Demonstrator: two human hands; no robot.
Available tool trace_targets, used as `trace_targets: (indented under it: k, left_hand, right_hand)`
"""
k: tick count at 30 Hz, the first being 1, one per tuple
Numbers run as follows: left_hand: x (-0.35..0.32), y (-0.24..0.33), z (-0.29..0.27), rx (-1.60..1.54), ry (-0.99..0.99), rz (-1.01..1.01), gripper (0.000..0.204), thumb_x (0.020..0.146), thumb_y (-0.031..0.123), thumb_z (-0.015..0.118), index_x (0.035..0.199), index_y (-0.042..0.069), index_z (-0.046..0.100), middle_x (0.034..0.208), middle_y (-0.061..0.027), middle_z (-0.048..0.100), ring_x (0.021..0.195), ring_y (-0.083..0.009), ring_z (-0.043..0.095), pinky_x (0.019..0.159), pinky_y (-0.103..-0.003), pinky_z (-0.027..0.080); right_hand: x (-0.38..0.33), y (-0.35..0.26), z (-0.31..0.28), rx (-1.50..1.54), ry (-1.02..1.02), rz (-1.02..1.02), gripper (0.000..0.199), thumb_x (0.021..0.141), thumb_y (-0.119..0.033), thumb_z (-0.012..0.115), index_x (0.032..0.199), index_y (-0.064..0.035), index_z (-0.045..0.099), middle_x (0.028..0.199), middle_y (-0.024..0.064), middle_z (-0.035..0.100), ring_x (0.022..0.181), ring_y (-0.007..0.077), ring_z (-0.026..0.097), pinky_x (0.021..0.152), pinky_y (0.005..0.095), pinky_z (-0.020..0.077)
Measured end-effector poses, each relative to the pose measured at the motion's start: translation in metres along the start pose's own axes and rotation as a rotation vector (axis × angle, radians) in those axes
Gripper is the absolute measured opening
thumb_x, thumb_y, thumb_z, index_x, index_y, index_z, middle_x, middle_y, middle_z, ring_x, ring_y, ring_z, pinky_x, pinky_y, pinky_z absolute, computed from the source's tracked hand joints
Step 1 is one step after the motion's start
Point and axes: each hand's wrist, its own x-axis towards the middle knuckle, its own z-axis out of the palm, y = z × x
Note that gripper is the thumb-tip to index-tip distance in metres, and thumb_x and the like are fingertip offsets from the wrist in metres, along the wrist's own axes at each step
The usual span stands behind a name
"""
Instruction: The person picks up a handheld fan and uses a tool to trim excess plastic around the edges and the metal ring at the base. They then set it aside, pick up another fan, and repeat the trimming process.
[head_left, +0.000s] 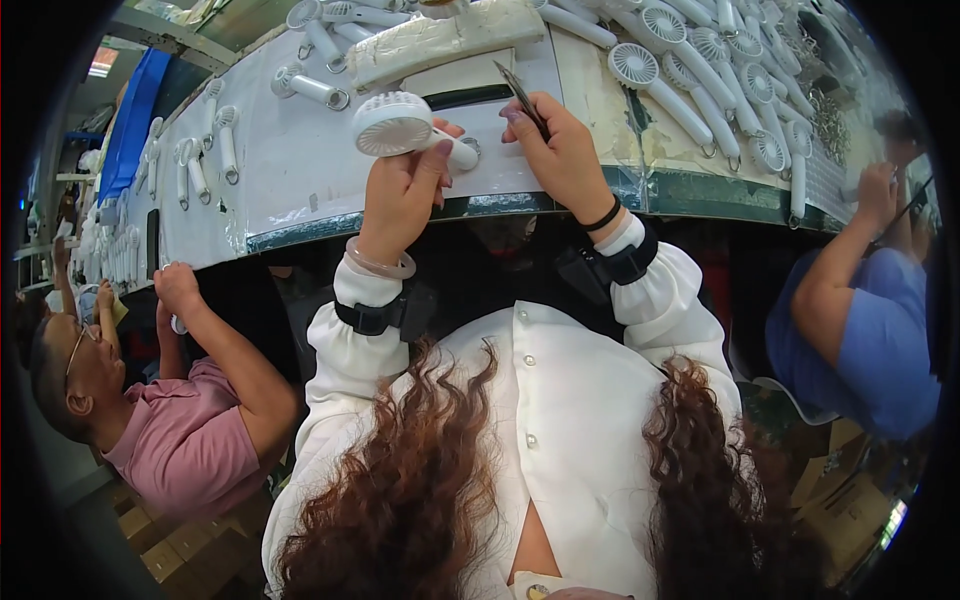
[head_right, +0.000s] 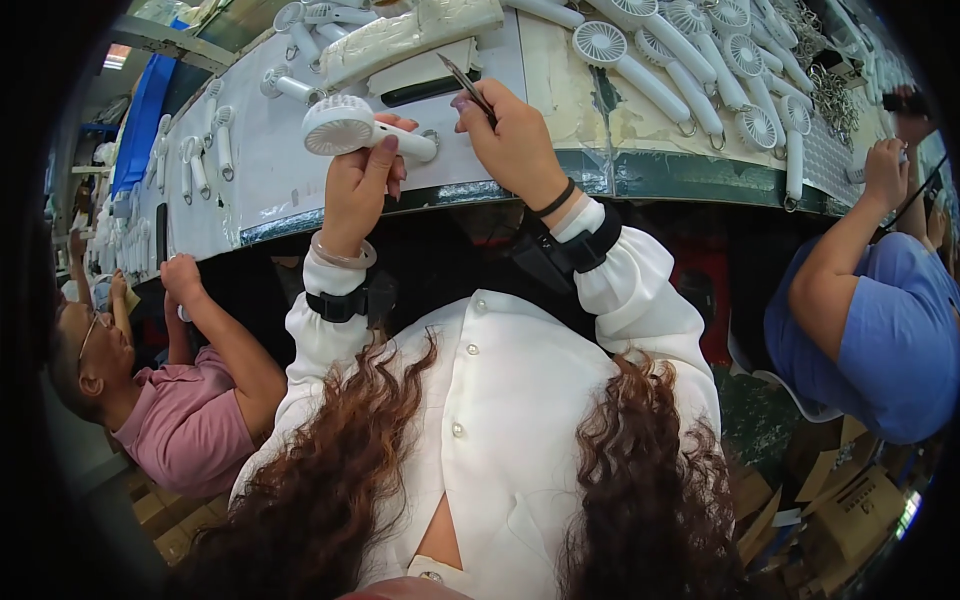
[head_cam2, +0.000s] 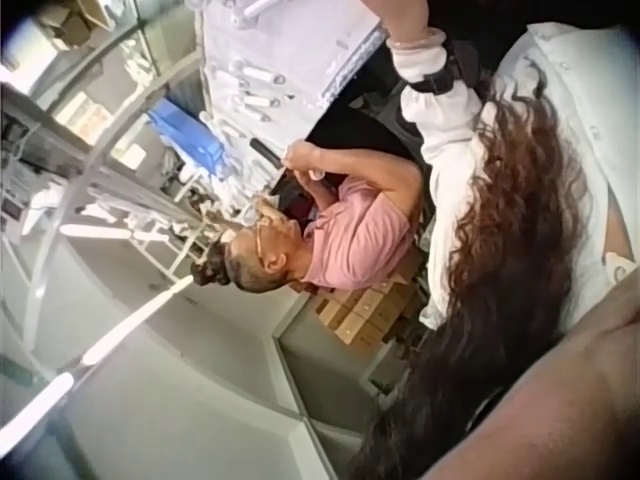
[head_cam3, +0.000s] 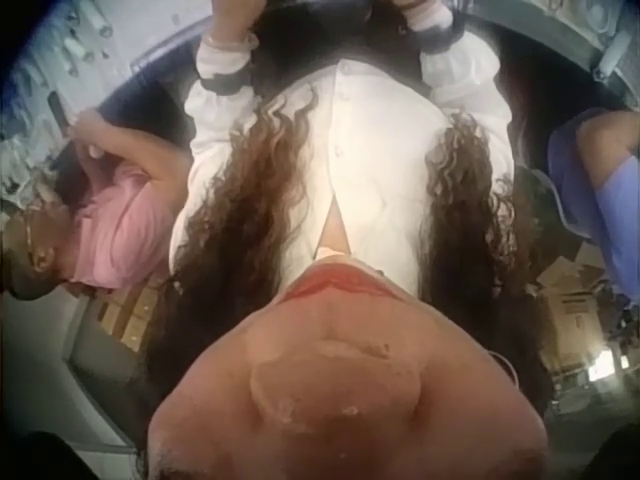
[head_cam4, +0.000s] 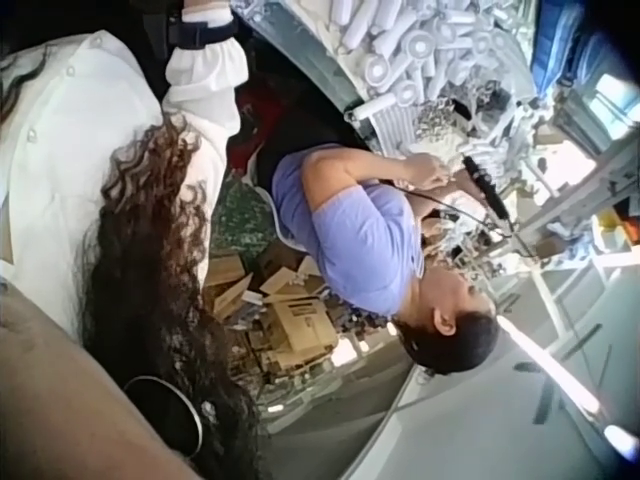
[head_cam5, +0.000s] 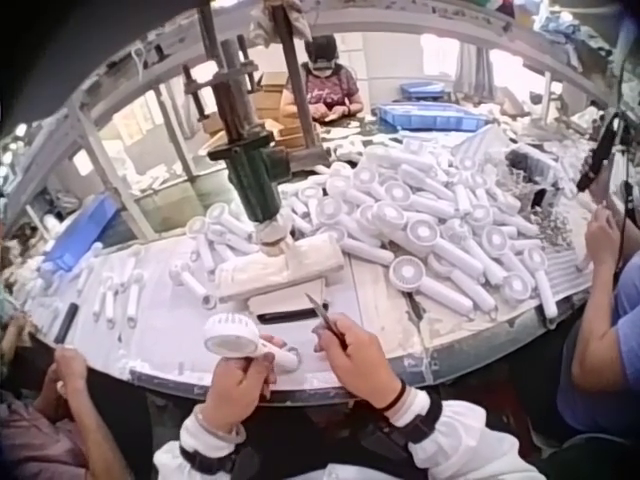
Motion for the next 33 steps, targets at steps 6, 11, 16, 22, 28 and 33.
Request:
trace_targets:
  k: [6, 11, 16, 22, 28, 33]
  left_hand:
    - [0.012, -0.001, 0.016, 0.338, 0.025, 0.083, 0.027, 0.102, 0.024, 0.060, 0.112, 0.000, 0.065, 0.090, -0.0099, 0.070, 0.072, -0.0172, 0.064, 0.063, -0.032, 0.049]
    - [0.012, -0.011, 0.011, 0.345, 0.015, 0.159, 0.031, 0.105, 0.024, 0.055, 0.123, 0.000, 0.060, 0.097, -0.0065, 0.068, 0.071, -0.0127, 0.058, 0.064, -0.028, 0.048]
    - [0.009, -0.008, 0.007, 0.367, -0.042, 0.144, 0.033, 0.108, 0.023, 0.049, 0.128, -0.001, 0.057, 0.106, -0.0056, 0.068, 0.070, -0.0080, 0.053, 0.064, -0.024, 0.047]
    - [0.005, -0.008, 0.008, 0.361, 0.029, 0.179, 0.039, 0.105, 0.038, 0.052, 0.113, 0.003, 0.067, 0.092, -0.0149, 0.069, 0.084, -0.0341, 0.065, 0.079, -0.040, 0.050]
    - [0.004, -0.006, 0.010, 0.382, 0.025, 0.209, 0.038, 0.104, 0.037, 0.053, 0.110, 0.002, 0.067, 0.091, -0.0150, 0.068, 0.086, -0.0356, 0.064, 0.081, -0.040, 0.049]
    - [0.008, -0.007, 0.012, 0.415, 0.062, 0.269, 0.039, 0.103, 0.038, 0.054, 0.110, 0.001, 0.067, 0.089, -0.0176, 0.069, 0.085, -0.0395, 0.065, 0.077, -0.042, 0.050]
  right_hand:
    - [0.001, 0.005, -0.002, 0.100, 0.047, -0.031, 0.018, 0.103, -0.017, 0.057, 0.108, -0.0012, 0.064, 0.083, -0.0004, 0.066, 0.074, 0.0059, 0.057, 0.069, 0.0216, 0.0472]
    - [-0.001, 0.002, -0.005, 0.169, 0.064, 0.014, 0.017, 0.103, -0.017, 0.057, 0.109, -0.0024, 0.064, 0.082, -0.0020, 0.064, 0.067, 0.0026, 0.050, 0.062, 0.0190, 0.0413]
    - [-0.001, 0.002, -0.005, 0.171, 0.062, 0.000, 0.018, 0.103, -0.018, 0.057, 0.108, -0.0027, 0.065, 0.081, -0.0026, 0.064, 0.065, 0.0019, 0.047, 0.060, 0.0187, 0.0392]
    - [-0.001, 0.000, -0.005, 0.128, 0.067, 0.000, 0.018, 0.103, -0.018, 0.058, 0.107, -0.0023, 0.065, 0.081, -0.0026, 0.063, 0.066, 0.0023, 0.047, 0.062, 0.0193, 0.0402]
    - [-0.002, 0.000, -0.005, 0.127, 0.064, 0.001, 0.018, 0.102, -0.018, 0.058, 0.108, -0.0020, 0.064, 0.081, -0.0024, 0.063, 0.069, 0.0025, 0.049, 0.064, 0.0194, 0.0414]
    - [-0.002, -0.001, -0.005, 0.118, 0.058, 0.007, 0.018, 0.102, -0.017, 0.058, 0.108, -0.0017, 0.064, 0.081, -0.0023, 0.063, 0.069, 0.0026, 0.050, 0.064, 0.0197, 0.0420]
